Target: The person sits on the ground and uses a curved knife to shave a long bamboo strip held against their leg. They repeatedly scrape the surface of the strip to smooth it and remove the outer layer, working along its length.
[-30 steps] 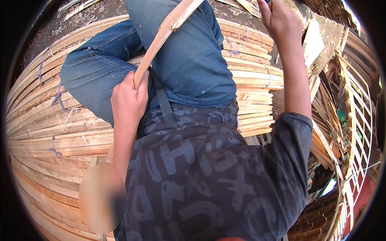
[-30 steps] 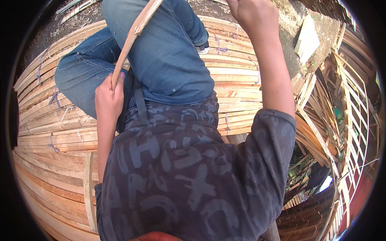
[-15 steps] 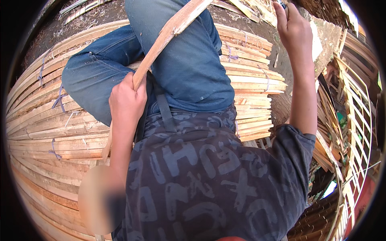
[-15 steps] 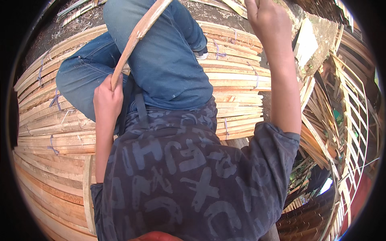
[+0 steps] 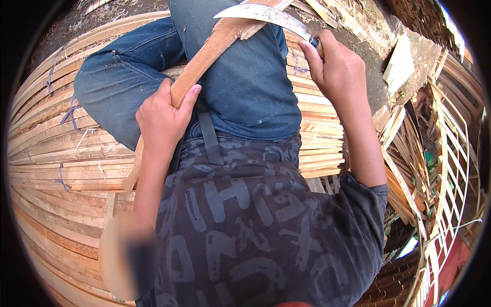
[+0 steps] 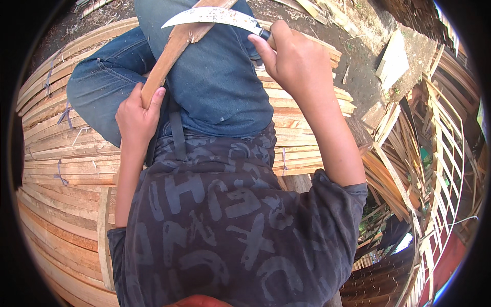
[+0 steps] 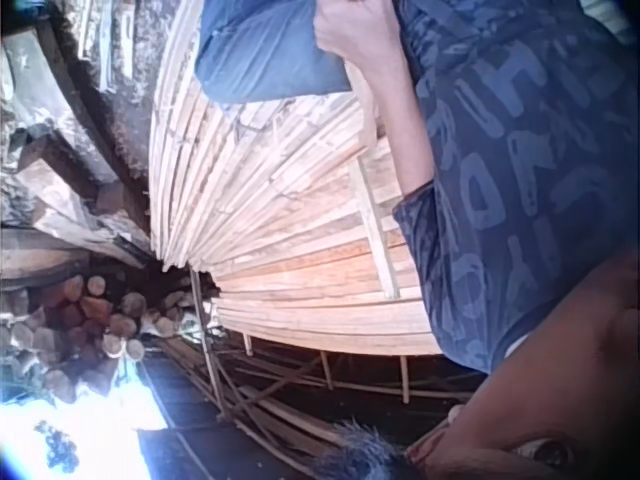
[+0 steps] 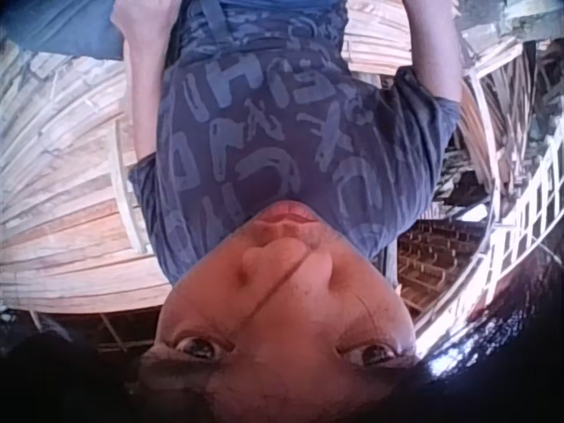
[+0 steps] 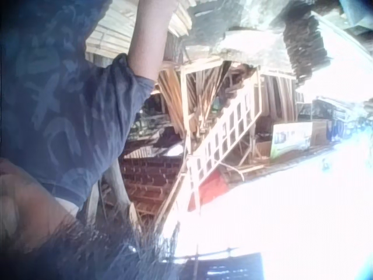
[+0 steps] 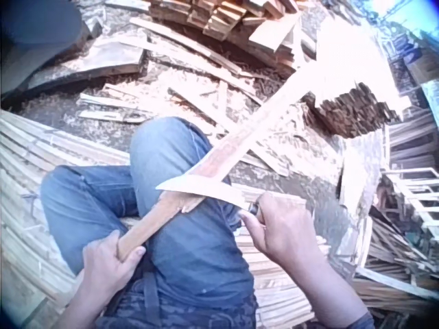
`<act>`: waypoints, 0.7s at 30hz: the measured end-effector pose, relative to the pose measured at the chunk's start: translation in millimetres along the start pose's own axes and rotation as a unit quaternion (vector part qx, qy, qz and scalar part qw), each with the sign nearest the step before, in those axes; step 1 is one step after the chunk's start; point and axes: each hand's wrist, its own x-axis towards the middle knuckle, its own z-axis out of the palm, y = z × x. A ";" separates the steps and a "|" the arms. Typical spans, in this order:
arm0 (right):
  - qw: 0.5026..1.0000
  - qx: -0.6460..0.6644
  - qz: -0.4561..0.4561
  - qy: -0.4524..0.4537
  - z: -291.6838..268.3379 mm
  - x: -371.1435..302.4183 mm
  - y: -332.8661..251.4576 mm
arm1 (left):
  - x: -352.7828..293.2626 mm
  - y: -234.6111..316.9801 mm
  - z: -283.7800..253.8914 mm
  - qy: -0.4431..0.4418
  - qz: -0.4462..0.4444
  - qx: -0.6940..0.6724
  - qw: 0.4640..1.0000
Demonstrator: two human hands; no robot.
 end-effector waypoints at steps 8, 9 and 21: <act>0.995 -0.094 -0.022 0.033 2.7 -1.8 32.0 | 3.7 0.4 0.4 -0.023 -0.014 -0.017 0.999; 0.993 -0.107 -0.026 0.037 2.0 -0.6 32.3 | 3.9 0.6 0.6 -0.024 -0.016 -0.020 0.999; 0.977 -0.205 0.032 0.053 -7.5 33.2 64.5 | 10.7 6.6 1.0 -0.029 -0.033 -0.013 0.999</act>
